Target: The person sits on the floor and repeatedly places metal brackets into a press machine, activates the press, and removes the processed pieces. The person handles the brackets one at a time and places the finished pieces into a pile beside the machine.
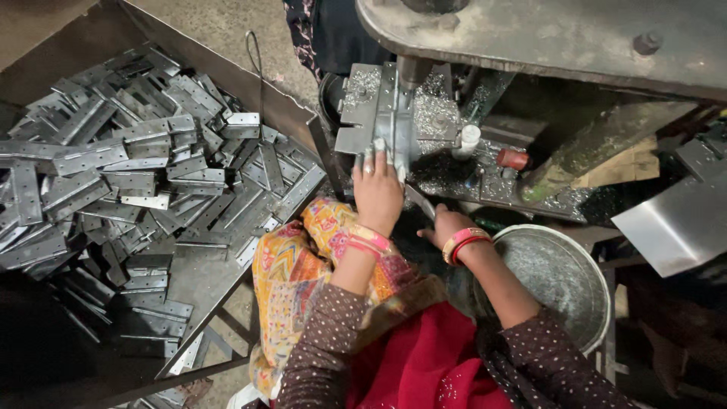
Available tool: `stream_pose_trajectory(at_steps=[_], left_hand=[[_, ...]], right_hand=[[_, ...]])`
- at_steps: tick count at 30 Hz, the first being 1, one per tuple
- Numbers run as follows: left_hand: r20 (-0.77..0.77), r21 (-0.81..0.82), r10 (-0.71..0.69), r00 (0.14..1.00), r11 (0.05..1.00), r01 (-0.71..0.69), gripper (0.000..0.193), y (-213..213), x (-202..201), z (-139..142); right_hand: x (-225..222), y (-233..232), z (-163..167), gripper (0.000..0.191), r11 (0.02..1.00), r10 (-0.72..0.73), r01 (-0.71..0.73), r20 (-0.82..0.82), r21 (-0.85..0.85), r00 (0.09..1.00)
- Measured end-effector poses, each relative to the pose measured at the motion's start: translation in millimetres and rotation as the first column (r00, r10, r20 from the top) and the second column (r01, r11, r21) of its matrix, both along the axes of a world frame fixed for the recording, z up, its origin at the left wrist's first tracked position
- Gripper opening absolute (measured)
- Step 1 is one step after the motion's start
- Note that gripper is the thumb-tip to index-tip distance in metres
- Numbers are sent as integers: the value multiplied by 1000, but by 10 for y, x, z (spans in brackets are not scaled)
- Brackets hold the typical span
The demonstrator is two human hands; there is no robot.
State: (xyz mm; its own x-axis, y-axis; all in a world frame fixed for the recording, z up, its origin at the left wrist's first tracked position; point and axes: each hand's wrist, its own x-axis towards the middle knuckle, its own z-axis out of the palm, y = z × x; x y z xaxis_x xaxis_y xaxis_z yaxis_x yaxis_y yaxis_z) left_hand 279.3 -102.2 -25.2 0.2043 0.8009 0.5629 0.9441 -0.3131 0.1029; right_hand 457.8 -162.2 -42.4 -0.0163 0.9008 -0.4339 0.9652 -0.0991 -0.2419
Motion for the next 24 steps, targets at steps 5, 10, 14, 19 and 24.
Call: stream_pose_trajectory(at_steps=[5,10,14,19,24], left_hand=[[-24,-133,-18,1000,991,15,28,250,-6,42],[44,-185,-42,998,981,49,31,424,-48,116],[75,-183,-34,997,982,47,30,440,-141,121],[96,-169,-50,994,983,66,31,468,-196,41],[-31,-152,-15,999,988,10,21,696,-81,-41]], right_hand=[[8,101,31,66,1000,23,-23,9,20,1000],[55,-70,-367,62,993,0,8,-65,121,998],[-100,-410,-869,57,969,-139,157,-105,188,985],[-77,-279,-854,62,988,-80,93,-107,123,991],[82,134,-412,70,999,18,-18,3,45,1000]])
